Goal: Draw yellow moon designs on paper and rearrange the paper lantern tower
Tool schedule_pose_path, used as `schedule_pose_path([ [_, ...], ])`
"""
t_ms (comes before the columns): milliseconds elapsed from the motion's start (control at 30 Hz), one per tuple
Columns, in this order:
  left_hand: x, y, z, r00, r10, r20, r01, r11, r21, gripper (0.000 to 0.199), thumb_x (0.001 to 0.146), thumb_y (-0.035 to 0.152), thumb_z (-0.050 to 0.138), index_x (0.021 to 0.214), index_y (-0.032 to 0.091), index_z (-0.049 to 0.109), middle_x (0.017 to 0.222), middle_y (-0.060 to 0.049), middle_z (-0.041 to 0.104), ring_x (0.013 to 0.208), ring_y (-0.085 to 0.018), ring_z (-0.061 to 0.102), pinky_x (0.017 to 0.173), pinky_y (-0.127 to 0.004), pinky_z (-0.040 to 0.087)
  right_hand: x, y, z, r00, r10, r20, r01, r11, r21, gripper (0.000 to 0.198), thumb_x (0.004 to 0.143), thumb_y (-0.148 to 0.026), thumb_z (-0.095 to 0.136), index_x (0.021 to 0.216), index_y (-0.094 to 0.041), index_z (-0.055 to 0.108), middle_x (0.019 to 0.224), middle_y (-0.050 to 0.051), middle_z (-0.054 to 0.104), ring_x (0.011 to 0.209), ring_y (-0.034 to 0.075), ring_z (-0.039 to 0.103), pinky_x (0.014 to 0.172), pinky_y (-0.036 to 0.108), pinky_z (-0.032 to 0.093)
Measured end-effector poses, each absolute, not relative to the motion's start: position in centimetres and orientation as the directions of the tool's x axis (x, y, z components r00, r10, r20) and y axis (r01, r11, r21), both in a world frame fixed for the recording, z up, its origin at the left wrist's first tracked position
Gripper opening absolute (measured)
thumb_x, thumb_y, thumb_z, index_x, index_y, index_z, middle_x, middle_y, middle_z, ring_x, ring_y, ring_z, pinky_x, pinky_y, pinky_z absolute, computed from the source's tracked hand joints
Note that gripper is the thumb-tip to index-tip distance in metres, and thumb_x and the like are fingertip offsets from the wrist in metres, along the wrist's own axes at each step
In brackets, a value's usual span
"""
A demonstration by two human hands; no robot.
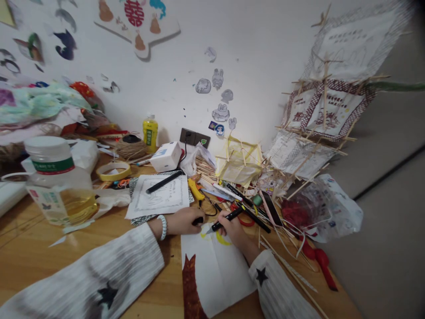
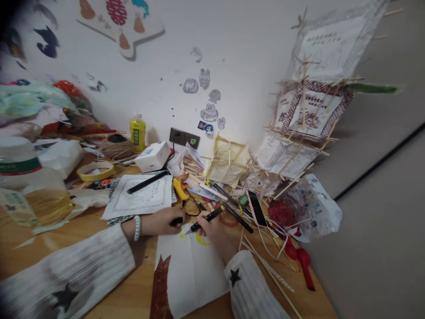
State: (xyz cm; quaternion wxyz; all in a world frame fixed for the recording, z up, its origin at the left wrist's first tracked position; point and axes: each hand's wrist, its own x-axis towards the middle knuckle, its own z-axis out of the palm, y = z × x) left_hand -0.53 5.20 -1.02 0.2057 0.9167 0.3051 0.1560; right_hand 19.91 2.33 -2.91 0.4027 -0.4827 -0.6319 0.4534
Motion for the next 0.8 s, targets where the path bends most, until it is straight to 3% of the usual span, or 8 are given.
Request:
schedule_pose_path([
  [800,-0.54,5.24,-1.16,0.761,0.63,0.157,0.507,-0.727,0.463,0.008,0.067,0.015,0.054,0.074,0.019,0.055,0.074,0.0,0.057,0.068,-0.014,0.051,0.062,-0.022,0.038,19.89,2.25,-2.71,-0.174,0.981,0.089,0.239,0.13,-0.962,0.02,0.073,-0.033,0.05,0.06,-0.018,0.051,0.041,-0.006,0.049,0.035,0.007,0.04,0.036,0.017,0.029],
])
